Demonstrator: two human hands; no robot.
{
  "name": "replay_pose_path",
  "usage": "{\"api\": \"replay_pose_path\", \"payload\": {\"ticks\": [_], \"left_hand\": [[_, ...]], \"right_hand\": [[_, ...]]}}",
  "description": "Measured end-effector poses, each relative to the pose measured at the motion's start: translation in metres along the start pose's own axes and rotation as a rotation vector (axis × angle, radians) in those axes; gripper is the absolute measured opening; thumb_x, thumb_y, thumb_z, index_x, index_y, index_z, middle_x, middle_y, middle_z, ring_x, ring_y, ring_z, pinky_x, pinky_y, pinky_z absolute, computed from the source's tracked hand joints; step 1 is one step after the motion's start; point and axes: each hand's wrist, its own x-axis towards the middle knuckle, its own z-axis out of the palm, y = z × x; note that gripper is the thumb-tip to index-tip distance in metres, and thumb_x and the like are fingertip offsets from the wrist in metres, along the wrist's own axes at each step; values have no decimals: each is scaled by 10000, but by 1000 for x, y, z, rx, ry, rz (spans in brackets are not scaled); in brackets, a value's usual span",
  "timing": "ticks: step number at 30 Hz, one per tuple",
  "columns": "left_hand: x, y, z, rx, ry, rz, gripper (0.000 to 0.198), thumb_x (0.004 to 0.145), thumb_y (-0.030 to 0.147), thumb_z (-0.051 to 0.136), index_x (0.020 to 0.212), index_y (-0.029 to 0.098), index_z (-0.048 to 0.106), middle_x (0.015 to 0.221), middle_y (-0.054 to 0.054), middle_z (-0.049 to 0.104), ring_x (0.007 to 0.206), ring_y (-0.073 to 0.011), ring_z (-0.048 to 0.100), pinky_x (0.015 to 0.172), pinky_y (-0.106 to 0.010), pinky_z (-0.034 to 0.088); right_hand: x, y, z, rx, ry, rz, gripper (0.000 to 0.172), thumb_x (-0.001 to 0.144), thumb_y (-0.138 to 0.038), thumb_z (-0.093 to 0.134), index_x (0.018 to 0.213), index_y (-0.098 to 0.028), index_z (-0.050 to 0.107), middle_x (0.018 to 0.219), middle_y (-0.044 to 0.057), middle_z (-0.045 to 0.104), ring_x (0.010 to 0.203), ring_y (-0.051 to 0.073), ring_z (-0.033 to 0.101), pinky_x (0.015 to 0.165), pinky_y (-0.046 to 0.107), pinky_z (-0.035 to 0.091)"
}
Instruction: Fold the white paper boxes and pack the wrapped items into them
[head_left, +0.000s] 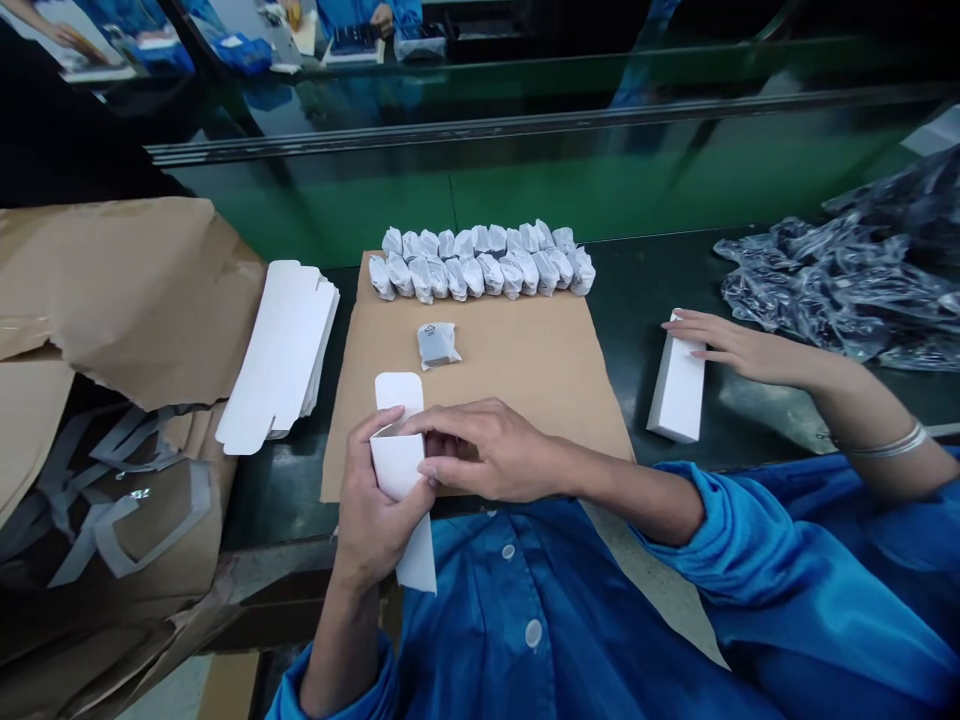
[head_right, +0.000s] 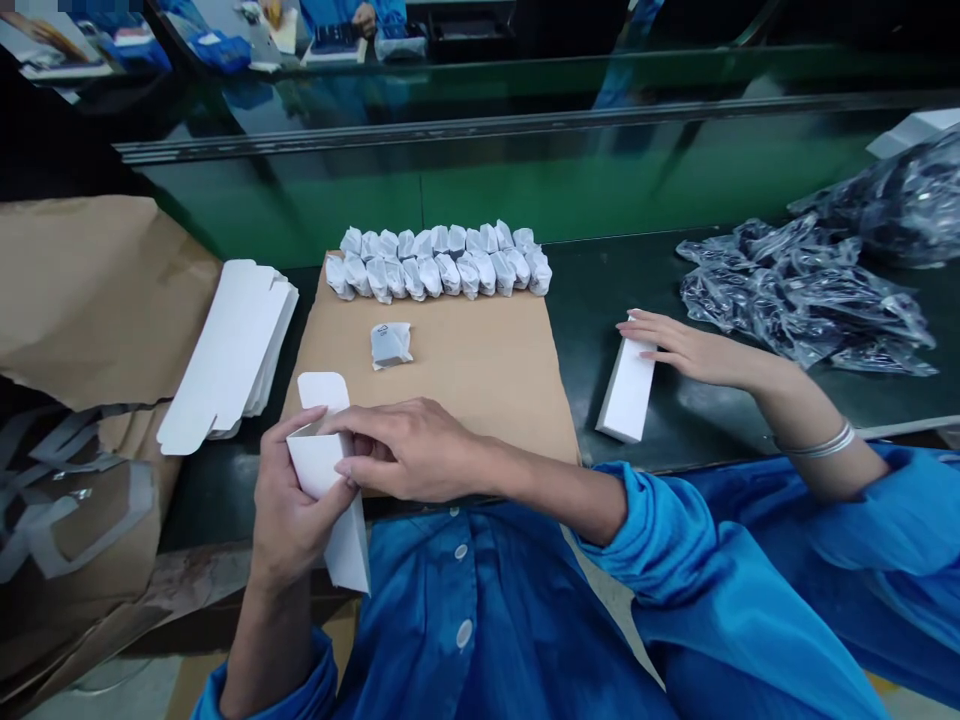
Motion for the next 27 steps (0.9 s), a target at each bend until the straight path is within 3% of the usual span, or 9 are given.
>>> {"api": "replay_pose_path", "payload": {"ticks": [3, 5, 6, 9, 11, 15, 18, 22, 27], "left_hand": [[-2, 0, 1, -14, -7, -31, 462, 743, 370, 732, 1141, 217, 553, 1061, -44, 606, 934, -212, 624, 763, -316, 517], [-3, 1, 2, 0, -28, -51, 410, 733, 357, 738, 1074, 217, 559, 981, -27, 591, 823, -188, 614, 662, -289, 504], [-3, 2, 3, 12, -43, -49, 391, 731, 350, 738, 1054, 217, 560, 960, -22, 581, 788, -178, 604, 629, -277, 492], [-3, 5, 4, 51, -74, -16, 372, 748, 334, 721, 1055, 217, 547, 969, -25, 566, 782, -168, 590, 612, -263, 480], [-4, 5, 7, 66, -86, -9, 386, 764, 332, 708, 1082, 213, 523, 971, -28, 559, 792, -169, 594, 618, -265, 486], [-7, 2, 18, 53, -11, 22, 515, 749, 310, 733, 1171, 212, 456, 1005, -31, 536, 803, -160, 607, 624, -260, 506], [-10, 2, 27, -38, 98, 93, 733, 725, 267, 761, 1336, 235, 357, 1149, -67, 511, 935, -179, 626, 708, -274, 543], [-12, 6, 25, -4, 51, 63, 1033, 754, 300, 756, 1542, 259, 89, 1435, -177, 389, 1119, -248, 599, 802, -333, 566], [-13, 8, 14, 121, -19, 61, 901, 789, 350, 723, 1535, 235, 231, 1489, -172, 399, 1344, -326, 461, 1004, -432, 499]], "right_hand": [[4, 0, -12, 181, 158, 102, 268, 928, -260, 592, 1174, -175, 656, 880, 10, 708, 761, 115, 629, 705, 246, 493], [12, 4, -20, 352, 315, 203, 254, 946, -347, 566, 1061, -151, 681, 796, 9, 684, 674, 100, 615, 633, 229, 490], [17, 7, -21, 438, 325, 256, 294, 948, -404, 556, 985, -140, 682, 751, 6, 665, 625, 94, 600, 591, 224, 481], [29, 15, -20, 654, 140, 344, 391, 899, -510, 605, 780, -138, 636, 645, -16, 602, 551, 85, 556, 521, 208, 442], [32, 16, -16, 700, 45, 337, 341, 837, -471, 700, 778, -140, 642, 684, -19, 612, 614, 85, 564, 554, 200, 441], [27, 13, -9, 676, 39, 277, 249, 770, -327, 790, 884, -132, 684, 851, 7, 670, 781, 101, 596, 692, 221, 468], [21, 10, -8, 625, 91, 254, 195, 800, -285, 762, 891, -126, 698, 848, 14, 683, 776, 110, 605, 686, 231, 468], [14, 6, -7, 388, 126, 154, 118, 881, -225, 668, 954, -154, 728, 951, 35, 718, 846, 129, 644, 722, 253, 509], [2, 11, 6, 74, 213, -160, 203, 950, -230, 588, 1084, -130, 703, 1106, 90, 720, 1064, 152, 657, 950, 317, 537]]}}
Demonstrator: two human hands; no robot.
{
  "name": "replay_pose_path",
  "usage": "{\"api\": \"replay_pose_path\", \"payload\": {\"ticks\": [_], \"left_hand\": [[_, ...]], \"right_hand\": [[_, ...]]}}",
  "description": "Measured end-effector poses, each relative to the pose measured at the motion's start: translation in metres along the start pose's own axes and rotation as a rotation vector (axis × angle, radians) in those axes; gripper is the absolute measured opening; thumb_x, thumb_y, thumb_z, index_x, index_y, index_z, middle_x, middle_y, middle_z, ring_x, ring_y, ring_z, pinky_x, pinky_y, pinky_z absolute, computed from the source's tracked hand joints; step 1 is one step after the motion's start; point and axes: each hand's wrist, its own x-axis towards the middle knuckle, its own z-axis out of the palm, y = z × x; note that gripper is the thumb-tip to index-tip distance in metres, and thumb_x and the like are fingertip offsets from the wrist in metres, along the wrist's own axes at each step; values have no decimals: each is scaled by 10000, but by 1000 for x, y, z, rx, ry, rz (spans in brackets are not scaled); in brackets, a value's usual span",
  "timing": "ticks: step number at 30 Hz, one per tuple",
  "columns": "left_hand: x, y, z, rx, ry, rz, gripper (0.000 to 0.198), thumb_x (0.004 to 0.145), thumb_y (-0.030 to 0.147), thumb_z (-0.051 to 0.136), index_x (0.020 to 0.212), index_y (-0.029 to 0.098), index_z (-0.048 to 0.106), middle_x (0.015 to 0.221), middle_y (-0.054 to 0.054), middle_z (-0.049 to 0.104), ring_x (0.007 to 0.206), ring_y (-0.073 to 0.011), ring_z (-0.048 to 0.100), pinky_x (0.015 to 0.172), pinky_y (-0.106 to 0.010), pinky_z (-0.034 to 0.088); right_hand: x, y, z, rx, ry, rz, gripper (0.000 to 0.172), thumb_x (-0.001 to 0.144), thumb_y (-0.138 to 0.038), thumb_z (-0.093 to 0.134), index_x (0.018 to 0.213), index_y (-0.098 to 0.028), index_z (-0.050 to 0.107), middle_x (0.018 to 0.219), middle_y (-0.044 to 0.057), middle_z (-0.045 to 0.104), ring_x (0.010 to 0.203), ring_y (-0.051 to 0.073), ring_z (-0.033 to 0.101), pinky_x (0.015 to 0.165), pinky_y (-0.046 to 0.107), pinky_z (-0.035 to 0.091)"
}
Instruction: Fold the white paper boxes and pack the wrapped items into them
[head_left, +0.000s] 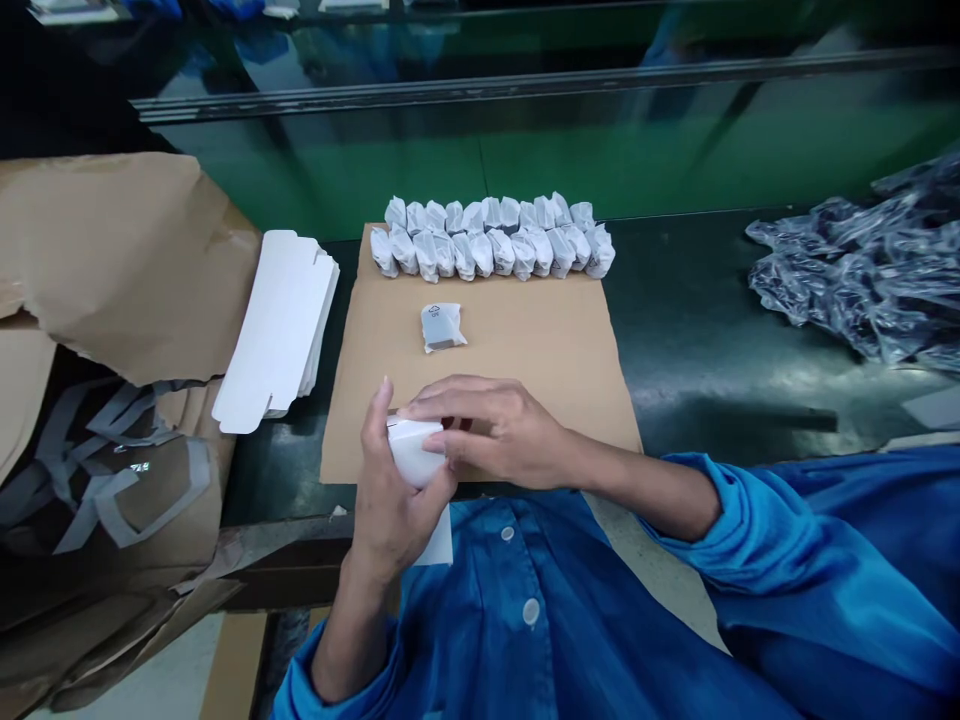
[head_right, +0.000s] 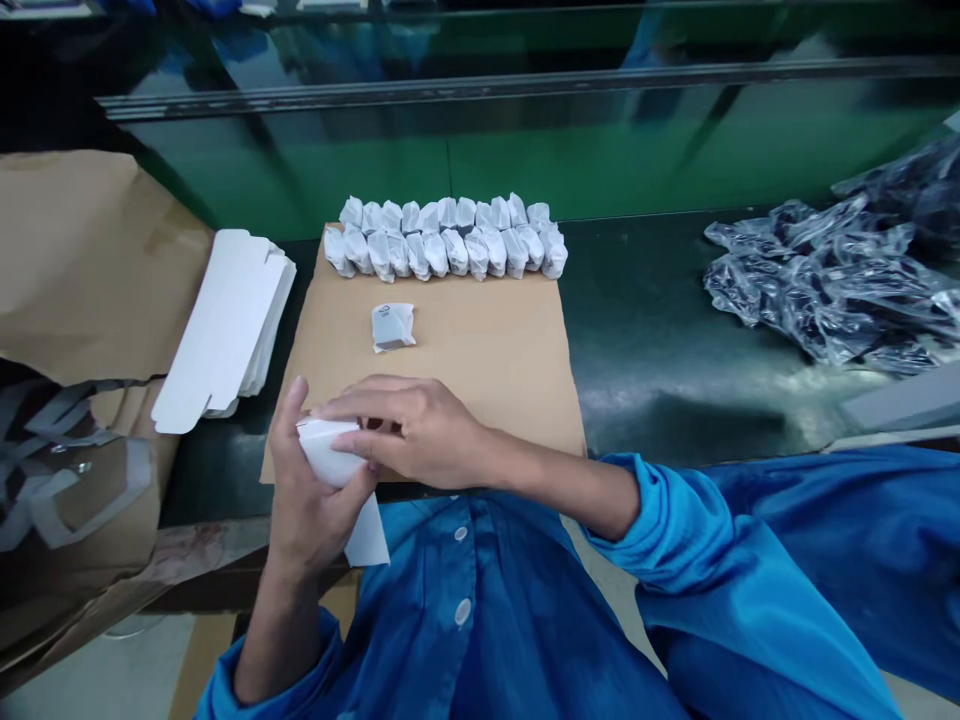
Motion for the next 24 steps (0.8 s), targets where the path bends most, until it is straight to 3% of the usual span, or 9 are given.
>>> {"api": "replay_pose_path", "payload": {"ticks": [4, 7, 9, 12, 15, 17, 19, 21, 24], "left_hand": [[-3, 0, 1, -49, -45, -64, 845, 783, 316, 721, 1503, 220, 290, 1449, -164, 458, 1313, -317, 503, 1009, -446, 501], [-4, 0, 4, -105, -89, -106, 816, 768, 332, 740, 1469, 217, 336, 1423, -155, 484, 1272, -301, 540, 974, -420, 523], [-2, -1, 6, -155, -83, -171, 769, 763, 356, 750, 1426, 208, 389, 1399, -151, 505, 1255, -292, 552, 970, -405, 524], [9, -7, 10, -357, 58, -374, 564, 823, 415, 686, 1310, 207, 492, 1261, -121, 594, 1146, -261, 616, 948, -396, 531], [28, -22, 15, -702, 231, -550, 367, 898, 431, 552, 1191, 211, 549, 1035, -66, 654, 980, -210, 663, 906, -370, 544], [40, -34, 19, -807, 320, -579, 327, 888, 382, 518, 1159, 204, 555, 1026, -64, 657, 1020, -204, 659, 966, -367, 520], [49, -46, 21, -810, 382, -573, 363, 850, 327, 519, 1189, 201, 540, 1132, -84, 646, 1143, -218, 625, 1051, -386, 471], [49, -53, 19, -704, 403, -539, 475, 815, 286, 563, 1280, 209, 505, 1311, -105, 584, 1295, -240, 532, 1141, -424, 385], [39, -52, 2, -217, 259, -285, 678, 800, 242, 648, 1437, 215, 417, 1547, -128, 386, 1469, -286, 314, 1226, -485, 225]], "right_hand": [[-15, 6, 15, -306, 76, -151, 246, 996, -213, 479, 1089, -118, 686, 1129, 107, 718, 1068, 153, 658, 921, 295, 549], [-18, 5, 15, -516, -60, -182, 270, 986, -174, 417, 1061, -132, 673, 1137, 107, 704, 993, 174, 661, 802, 300, 556], [-10, 3, 4, -547, -187, -152, 267, 988, -213, 430, 1127, -136, 645, 1184, 108, 685, 1017, 187, 650, 798, 306, 546], [14, 11, -25, -563, -258, -40, 318, 1015, -263, 430, 1292, -178, 561, 1292, 78, 640, 1095, 179, 623, 838, 298, 523], [46, 35, -51, -871, -258, 24, 426, 1003, -114, 349, 1379, -237, 507, 1440, 88, 530, 1189, 241, 558, 833, 350, 482], [63, 56, -57, -1023, -385, -26, 471, 991, -82, 331, 1382, -273, 511, 1523, 71, 437, 1275, 282, 479, 838, 368, 450], [73, 72, -57, -1040, -522, -90, 418, 1005, -112, 329, 1312, -268, 564, 1484, 46, 480, 1260, 262, 472, 841, 345, 426], [72, 79, -59, -1043, -546, -63, 350, 1007, -134, 337, 1220, -216, 602, 1319, 72, 593, 1139, 231, 532, 810, 324, 410], [47, 74, -71, -1082, -492, 124, 238, 971, -193, 436, 1122, -146, 614, 1069, 114, 646, 928, 230, 584, 726, 328, 396]]}}
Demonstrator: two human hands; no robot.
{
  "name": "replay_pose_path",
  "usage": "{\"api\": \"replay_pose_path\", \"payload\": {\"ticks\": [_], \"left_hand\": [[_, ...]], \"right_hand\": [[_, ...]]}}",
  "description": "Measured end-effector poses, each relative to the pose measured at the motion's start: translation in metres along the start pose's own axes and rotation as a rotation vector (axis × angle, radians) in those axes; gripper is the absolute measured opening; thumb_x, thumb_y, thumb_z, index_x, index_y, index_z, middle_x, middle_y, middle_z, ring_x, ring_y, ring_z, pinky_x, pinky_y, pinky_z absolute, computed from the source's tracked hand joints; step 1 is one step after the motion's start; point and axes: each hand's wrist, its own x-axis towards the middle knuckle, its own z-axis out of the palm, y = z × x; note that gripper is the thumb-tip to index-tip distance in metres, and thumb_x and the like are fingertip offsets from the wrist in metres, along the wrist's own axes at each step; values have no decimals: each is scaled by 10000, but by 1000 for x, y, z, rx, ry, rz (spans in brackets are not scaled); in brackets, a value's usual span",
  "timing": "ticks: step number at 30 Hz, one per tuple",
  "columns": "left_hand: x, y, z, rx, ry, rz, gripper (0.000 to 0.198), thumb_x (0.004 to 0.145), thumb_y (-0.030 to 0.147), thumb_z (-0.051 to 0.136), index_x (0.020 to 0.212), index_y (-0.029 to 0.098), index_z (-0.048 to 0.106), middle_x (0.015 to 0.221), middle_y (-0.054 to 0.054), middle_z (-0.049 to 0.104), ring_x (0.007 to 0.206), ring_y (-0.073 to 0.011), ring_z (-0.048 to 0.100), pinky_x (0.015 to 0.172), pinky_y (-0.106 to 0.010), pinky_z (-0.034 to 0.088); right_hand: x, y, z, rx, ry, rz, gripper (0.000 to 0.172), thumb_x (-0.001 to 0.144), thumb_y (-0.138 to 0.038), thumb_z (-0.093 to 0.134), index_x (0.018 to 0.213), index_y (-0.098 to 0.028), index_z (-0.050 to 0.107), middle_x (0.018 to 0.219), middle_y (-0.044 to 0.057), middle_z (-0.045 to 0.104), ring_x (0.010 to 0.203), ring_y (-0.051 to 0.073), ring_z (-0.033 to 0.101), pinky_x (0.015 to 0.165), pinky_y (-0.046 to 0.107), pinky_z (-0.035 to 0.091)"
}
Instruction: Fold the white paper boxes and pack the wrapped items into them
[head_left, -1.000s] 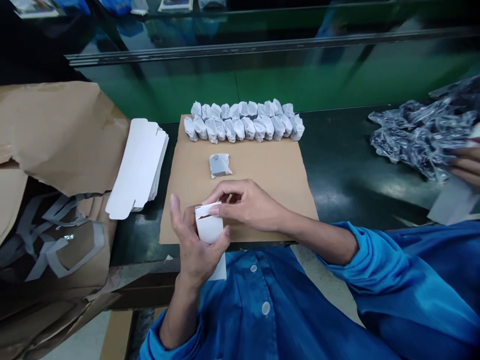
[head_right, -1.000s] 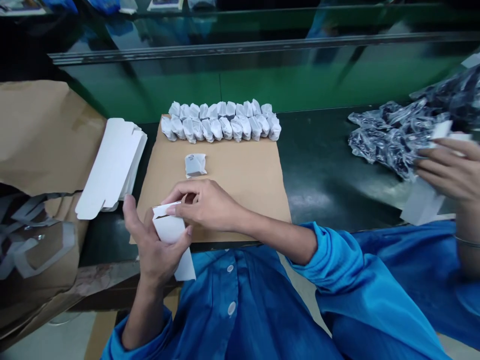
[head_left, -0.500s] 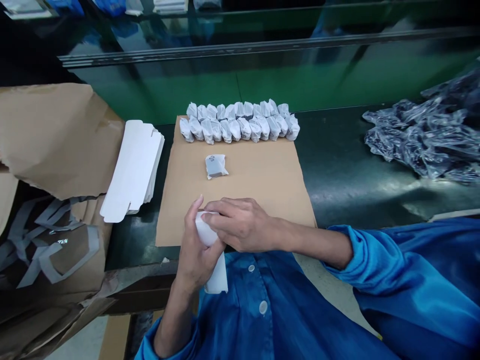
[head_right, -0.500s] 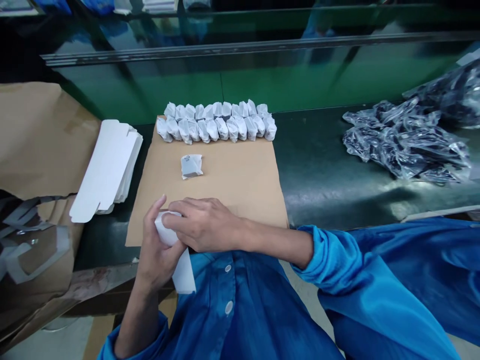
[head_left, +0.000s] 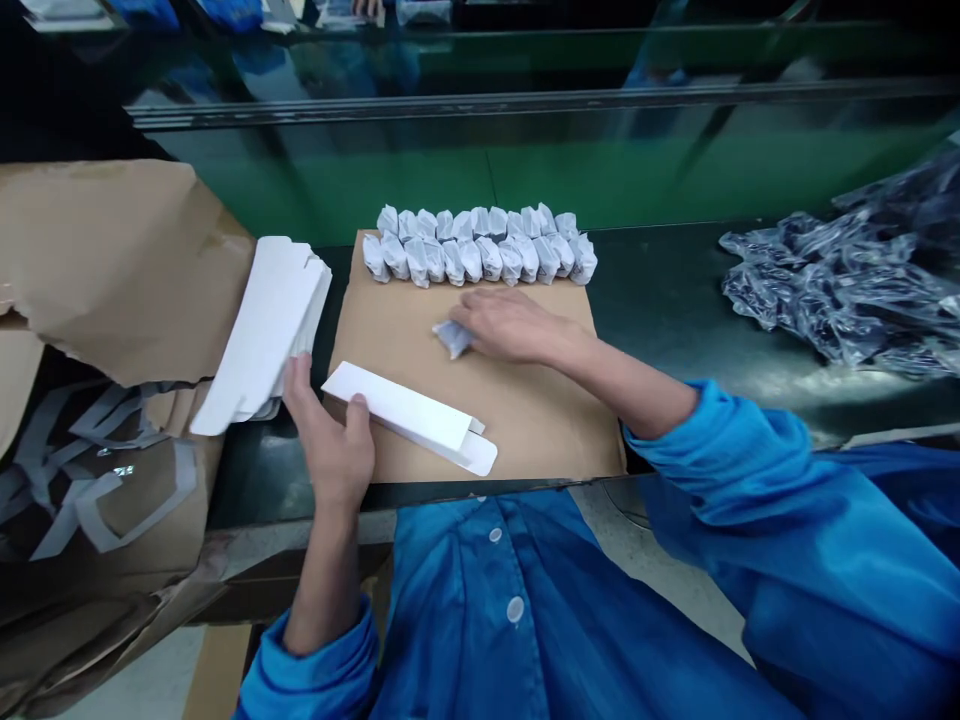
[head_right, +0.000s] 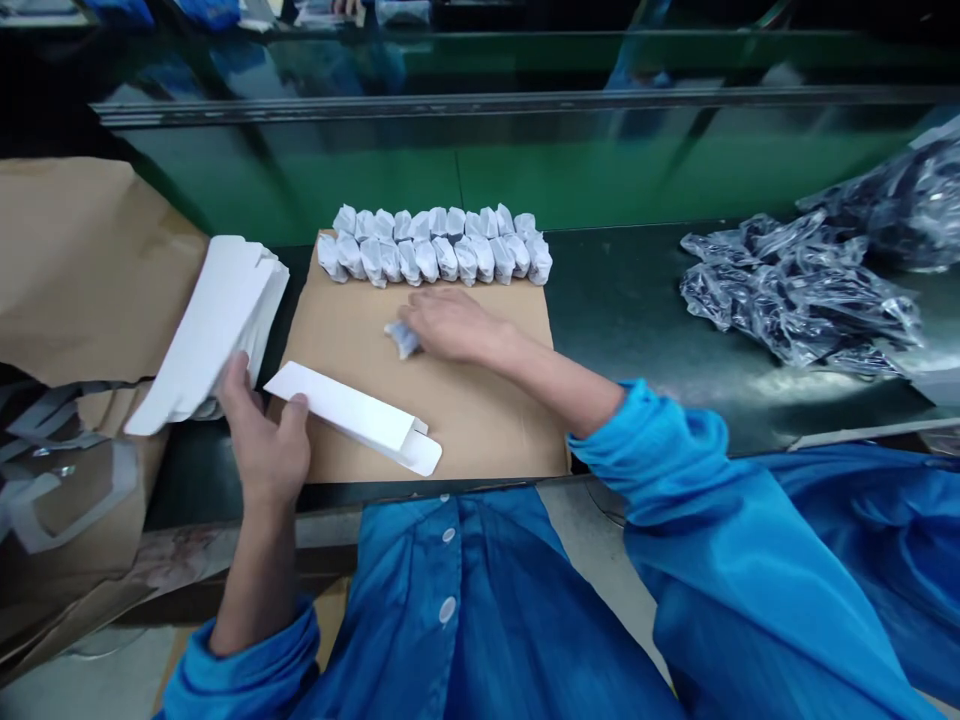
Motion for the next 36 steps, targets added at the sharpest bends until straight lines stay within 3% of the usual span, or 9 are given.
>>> {"api": "replay_pose_path", "payload": {"ticks": [5, 8, 12, 17, 20, 23, 29, 32, 36], "left_hand": [[-4, 26, -19, 521, -771, 642, 648, 880, 198, 568, 1484, 342, 383, 1549, -58, 421, 1463, -305, 332, 1200, -560, 231], [4, 36, -1, 606, -985, 758, 547, 922, 230, 537, 1441, 375, 444, 1390, -60, 570, 1298, -291, 507, 1120, -515, 360], [4, 36, 33, 748, -877, 723, 507, 932, 369, 543, 1433, 376, 468, 1135, -101, 633, 991, -279, 609, 804, -395, 537], [-13, 34, 46, 723, -806, 759, 448, 934, 240, 512, 1336, 431, 564, 1393, -89, 507, 1096, -289, 585, 808, -403, 549], [-17, 37, 42, 689, -847, 815, 400, 917, 201, 543, 1241, 419, 630, 1488, -50, 433, 1200, -296, 540, 846, -407, 551], [-15, 41, 38, 690, -874, 908, 353, 912, 190, 563, 1192, 386, 650, 1486, -51, 423, 1265, -283, 497, 854, -384, 560], [-12, 42, 34, 605, -911, 1053, 338, 920, 164, 539, 1188, 343, 641, 1413, -86, 465, 1245, -275, 514, 808, -354, 571], [-11, 38, 31, 577, -864, 1066, 350, 926, 156, 518, 1213, 326, 625, 1400, -107, 466, 1237, -287, 528, 803, -365, 571], [-11, 34, 27, 550, -829, 1048, 407, 916, 143, 541, 1266, 346, 587, 1408, -99, 467, 1253, -292, 526, 831, -375, 572]], "right_hand": [[-71, 2, -1, 71, -49, 127, 340, 937, -269, 542, 1246, -132, 583, 1216, 139, 614, 1075, 292, 573, 800, 371, 460], [-100, -2, 3, 155, -34, 143, 385, 959, -229, 509, 1330, -130, 538, 1258, 119, 618, 1144, 273, 563, 937, 389, 462], [-128, -5, 10, 144, 9, 324, 388, 937, -271, 573, 1290, -112, 564, 1172, 134, 654, 1098, 276, 595, 940, 399, 472], [-143, -21, 20, 264, 203, 558, 369, 901, -356, 642, 1178, -115, 611, 1095, 134, 680, 1012, 262, 628, 870, 377, 508], [-135, -45, 24, 344, 301, 491, 399, 907, -363, 641, 1201, -96, 598, 1098, 143, 672, 996, 257, 629, 872, 385, 526], [-127, -62, 23, 297, 217, 334, 342, 945, -285, 581, 1211, -70, 589, 1087, 162, 650, 991, 279, 613, 856, 417, 539], [-117, -52, 25, 359, 158, 63, 270, 988, -169, 455, 1222, -114, 577, 1110, 146, 631, 1025, 249, 596, 892, 424, 541], [-111, -55, 32, 482, 259, 82, 265, 967, -153, 486, 1214, -98, 566, 1179, 165, 633, 1117, 256, 583, 975, 461, 521], [-109, -79, 37, 872, 485, 285, 472, 906, -119, 568, 1364, -158, 460, 1324, 138, 571, 1241, 223, 547, 1057, 452, 500]]}}
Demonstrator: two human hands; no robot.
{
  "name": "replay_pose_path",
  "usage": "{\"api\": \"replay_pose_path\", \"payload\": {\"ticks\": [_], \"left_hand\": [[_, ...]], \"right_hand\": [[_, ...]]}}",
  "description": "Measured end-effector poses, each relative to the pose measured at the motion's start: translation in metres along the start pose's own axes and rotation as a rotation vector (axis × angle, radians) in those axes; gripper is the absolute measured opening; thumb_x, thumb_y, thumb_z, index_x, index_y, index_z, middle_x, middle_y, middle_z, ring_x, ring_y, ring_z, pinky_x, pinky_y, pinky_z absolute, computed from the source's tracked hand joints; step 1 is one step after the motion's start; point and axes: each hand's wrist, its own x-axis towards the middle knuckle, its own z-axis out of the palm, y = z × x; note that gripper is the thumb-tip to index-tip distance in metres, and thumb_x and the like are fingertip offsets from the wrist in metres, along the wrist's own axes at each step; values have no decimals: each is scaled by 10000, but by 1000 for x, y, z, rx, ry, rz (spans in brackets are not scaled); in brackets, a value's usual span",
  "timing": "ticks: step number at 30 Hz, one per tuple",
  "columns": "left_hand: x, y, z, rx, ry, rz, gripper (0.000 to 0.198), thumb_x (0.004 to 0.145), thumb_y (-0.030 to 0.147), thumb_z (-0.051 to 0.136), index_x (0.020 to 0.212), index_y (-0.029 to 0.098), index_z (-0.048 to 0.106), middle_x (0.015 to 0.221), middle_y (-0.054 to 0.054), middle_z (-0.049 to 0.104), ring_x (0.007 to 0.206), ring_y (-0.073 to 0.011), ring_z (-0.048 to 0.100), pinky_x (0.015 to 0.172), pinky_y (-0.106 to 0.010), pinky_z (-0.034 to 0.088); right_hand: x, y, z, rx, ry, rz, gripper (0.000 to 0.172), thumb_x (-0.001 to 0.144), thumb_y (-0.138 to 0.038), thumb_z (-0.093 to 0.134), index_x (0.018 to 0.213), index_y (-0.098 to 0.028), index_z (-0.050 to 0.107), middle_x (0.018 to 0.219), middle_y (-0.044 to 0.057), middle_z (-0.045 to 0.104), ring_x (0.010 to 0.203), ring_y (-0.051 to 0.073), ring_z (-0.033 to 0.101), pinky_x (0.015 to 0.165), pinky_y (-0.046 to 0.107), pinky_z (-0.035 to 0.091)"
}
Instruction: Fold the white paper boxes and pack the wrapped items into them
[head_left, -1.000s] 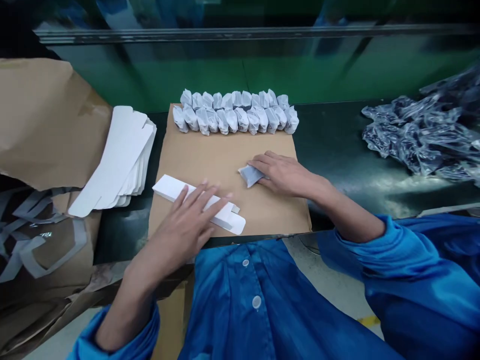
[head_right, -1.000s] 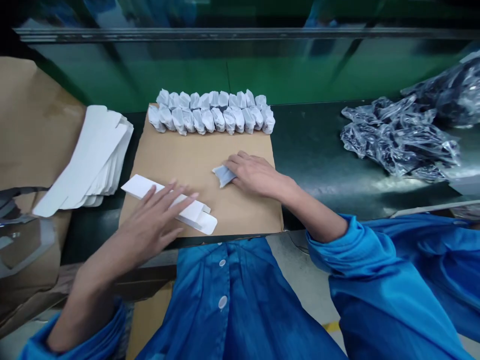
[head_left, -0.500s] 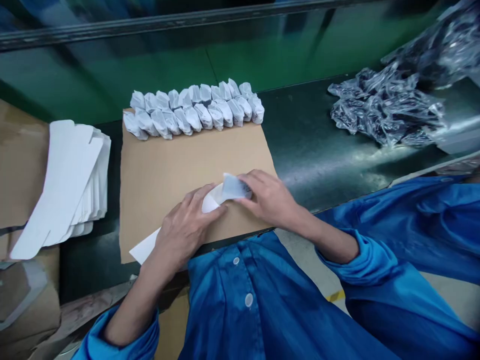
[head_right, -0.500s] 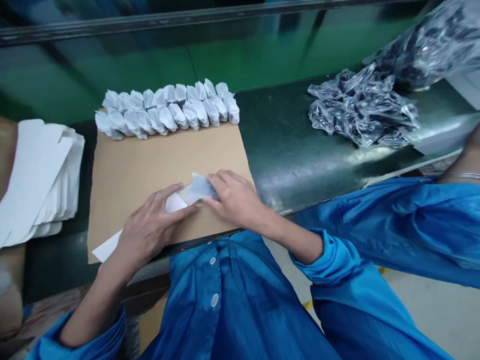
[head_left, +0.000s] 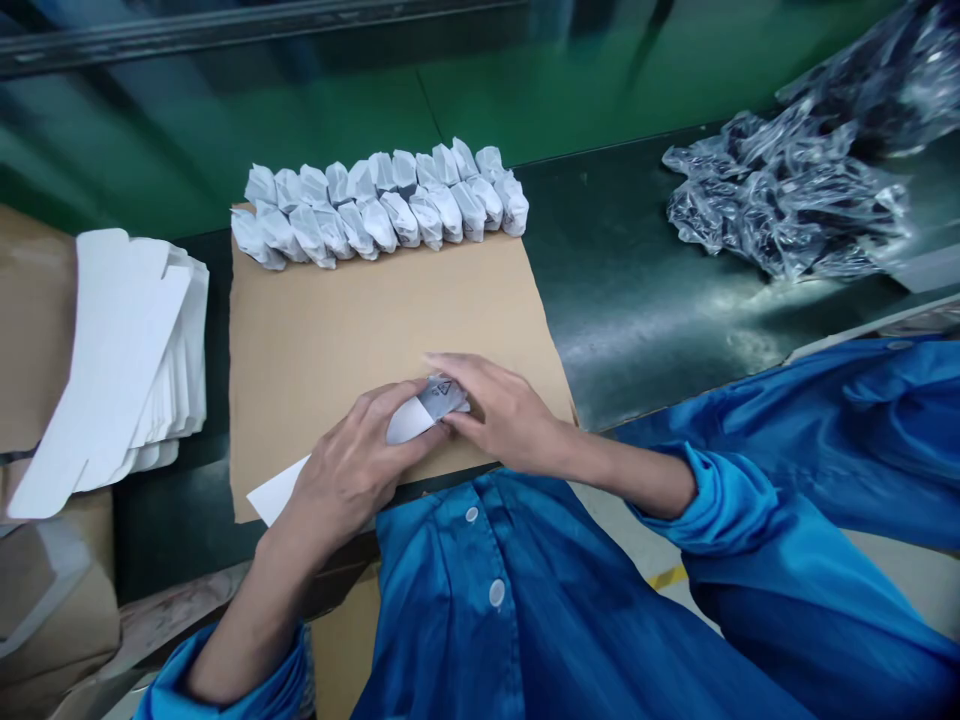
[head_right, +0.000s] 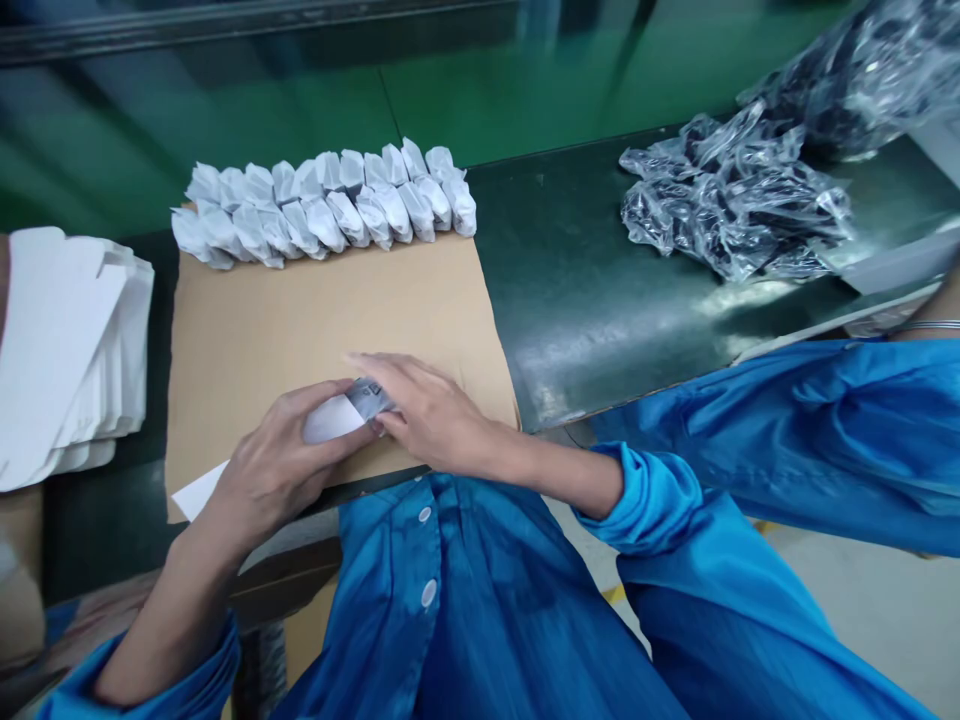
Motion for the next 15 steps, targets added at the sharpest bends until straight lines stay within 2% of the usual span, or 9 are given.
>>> {"api": "replay_pose_path", "payload": {"ticks": [2, 4, 8, 11, 15], "left_hand": [[-1, 1, 0, -13, 6, 8, 422, 914, 127, 535, 1282, 330, 574, 1411, -101, 475, 1277, -291, 512, 885, -396, 565], [0, 4, 0, -14, 26, 25, 414, 911, 106, 521, 1273, 297, 579, 1410, -110, 485, 1290, -293, 505, 948, -429, 545], [2, 9, 3, 57, 113, 32, 398, 899, 72, 513, 1244, 256, 588, 1386, -127, 498, 1271, -286, 528, 976, -420, 534], [4, 13, 5, 108, 179, 17, 360, 903, 68, 512, 1221, 222, 582, 1330, -141, 525, 1207, -271, 576, 935, -383, 550], [15, 23, 7, 110, 304, -85, 246, 951, 170, 501, 1190, 191, 557, 1258, -135, 578, 1153, -242, 607, 905, -357, 560]], "right_hand": [[-5, -9, 8, 242, 91, 185, 499, 886, -112, 579, 1362, -204, 461, 1293, 98, 575, 1185, 180, 586, 1008, 392, 544], [-8, -16, 15, 415, 134, 307, 457, 893, -116, 547, 1335, -215, 484, 1251, 83, 581, 1146, 155, 608, 985, 360, 560], [-7, -22, 22, 558, 202, 353, 462, 919, -165, 517, 1371, -233, 455, 1258, 80, 568, 1158, 149, 612, 1021, 363, 540], [-3, -24, 22, 628, 275, 427, 499, 885, -222, 601, 1363, -230, 459, 1154, 65, 619, 1045, 150, 660, 970, 350, 567], [5, -34, 24, 714, 382, 487, 552, 797, -227, 708, 1309, -218, 503, 1093, 54, 648, 965, 155, 682, 891, 315, 590]]}}
